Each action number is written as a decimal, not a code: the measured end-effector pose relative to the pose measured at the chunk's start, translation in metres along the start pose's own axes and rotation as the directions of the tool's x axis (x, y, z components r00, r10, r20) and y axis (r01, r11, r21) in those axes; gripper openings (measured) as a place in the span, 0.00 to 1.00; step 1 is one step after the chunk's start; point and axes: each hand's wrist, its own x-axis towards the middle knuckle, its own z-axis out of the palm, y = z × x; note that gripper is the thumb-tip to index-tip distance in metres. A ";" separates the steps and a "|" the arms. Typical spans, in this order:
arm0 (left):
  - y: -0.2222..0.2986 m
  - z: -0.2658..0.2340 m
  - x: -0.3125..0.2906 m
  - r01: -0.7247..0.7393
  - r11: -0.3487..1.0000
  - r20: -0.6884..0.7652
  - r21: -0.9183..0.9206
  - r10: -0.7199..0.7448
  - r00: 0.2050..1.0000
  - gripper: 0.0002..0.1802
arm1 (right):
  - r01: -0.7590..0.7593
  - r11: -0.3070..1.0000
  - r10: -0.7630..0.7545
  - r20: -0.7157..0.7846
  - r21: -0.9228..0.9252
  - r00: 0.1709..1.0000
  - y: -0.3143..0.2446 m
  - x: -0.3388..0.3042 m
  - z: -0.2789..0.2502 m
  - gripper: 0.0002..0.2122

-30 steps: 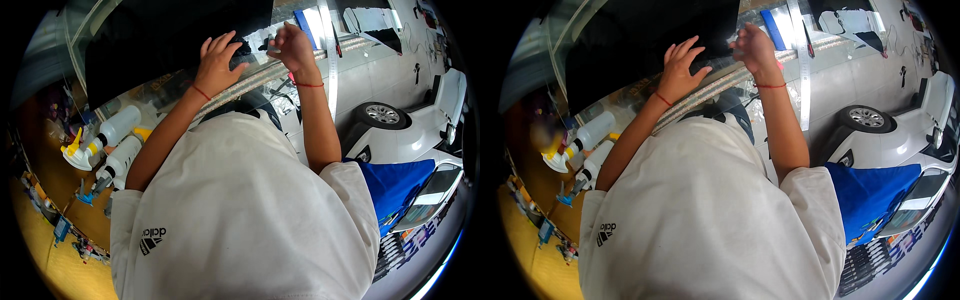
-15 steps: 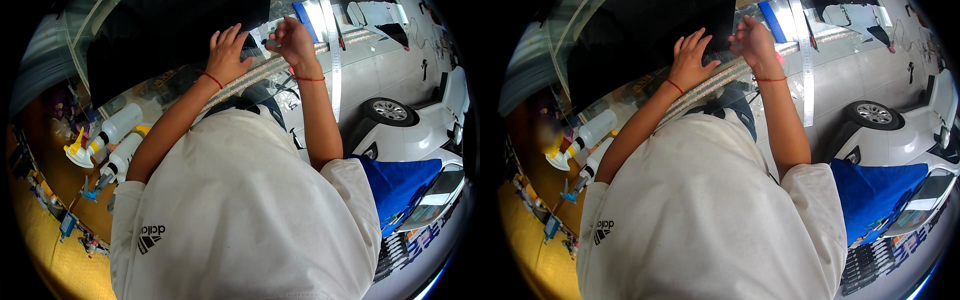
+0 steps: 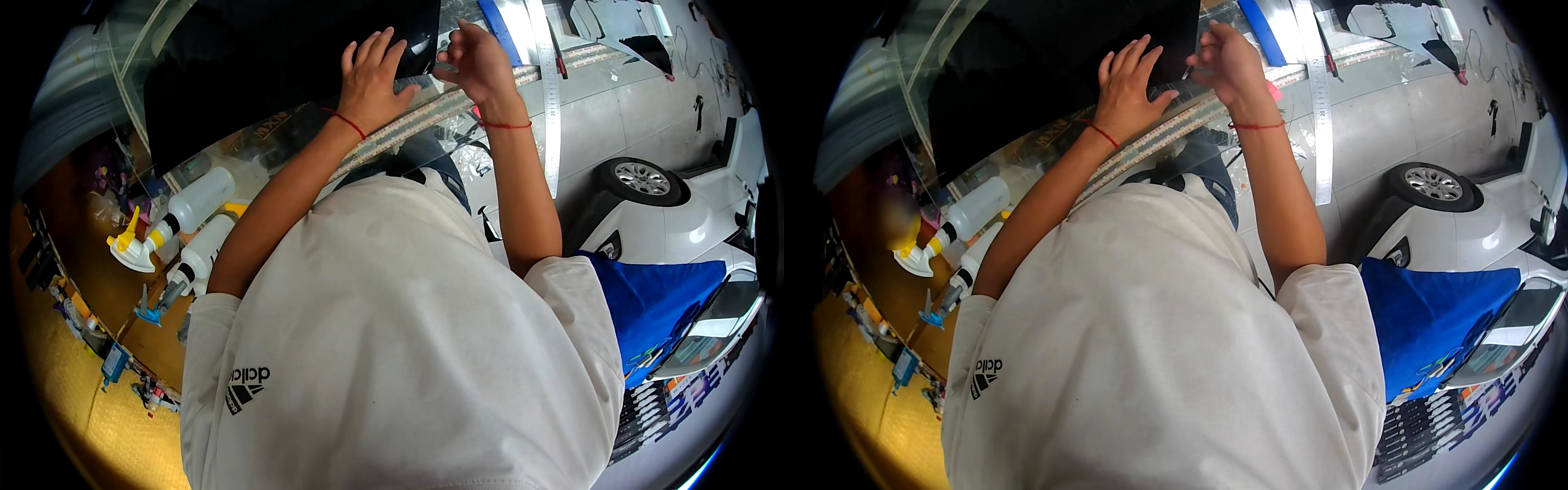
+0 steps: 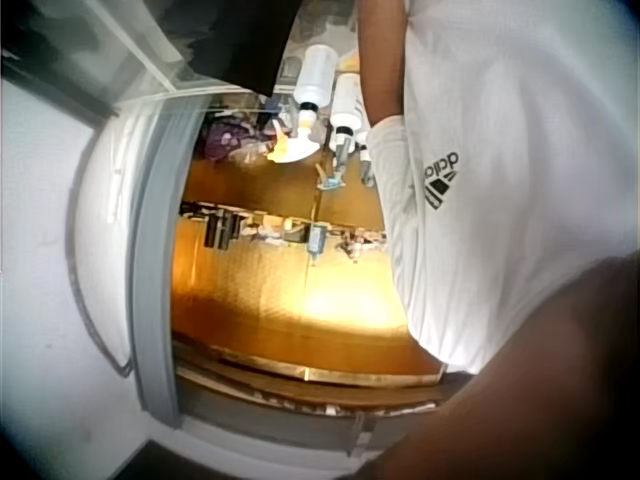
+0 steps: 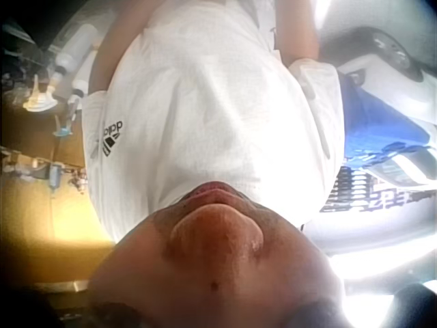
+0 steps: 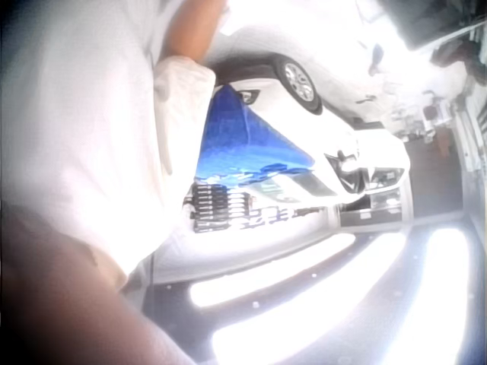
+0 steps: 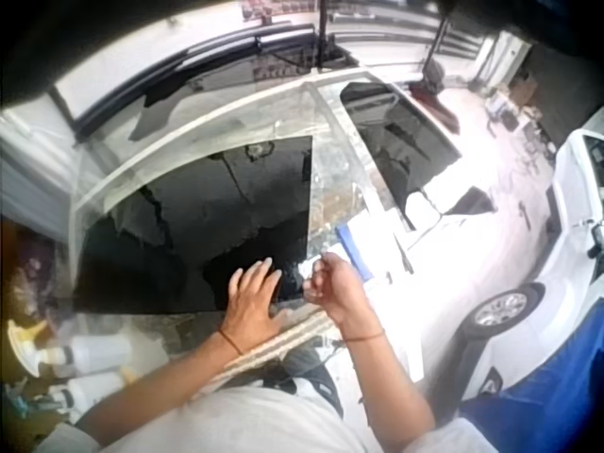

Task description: The person measures and cuts a sheet of black tint film on a car windshield using a metal ruler and a utility knife. They repeatedly align the ruler, score the film, and trim the edges to fit the glass.

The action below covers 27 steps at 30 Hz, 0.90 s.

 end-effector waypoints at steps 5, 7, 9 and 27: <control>-0.004 0.002 0.001 0.006 1.000 0.000 0.006 -0.006 1.000 0.41 | -0.017 0.999 0.016 0.009 0.028 1.000 0.005 0.006 0.002 0.15; -0.006 0.004 0.001 0.006 1.000 -0.010 0.010 -0.006 1.000 0.41 | -0.020 0.997 0.018 0.034 0.073 0.999 0.005 0.008 -0.001 0.15; -0.007 0.003 0.006 -0.031 0.999 -0.019 0.034 0.031 0.999 0.37 | -0.023 0.993 0.018 0.047 0.116 0.999 0.003 0.009 -0.005 0.14; -0.013 -0.022 0.034 0.250 0.626 -0.080 -0.739 -0.450 0.889 0.13 | 0.527 0.550 -0.372 0.374 -0.648 0.849 0.009 0.011 0.032 0.14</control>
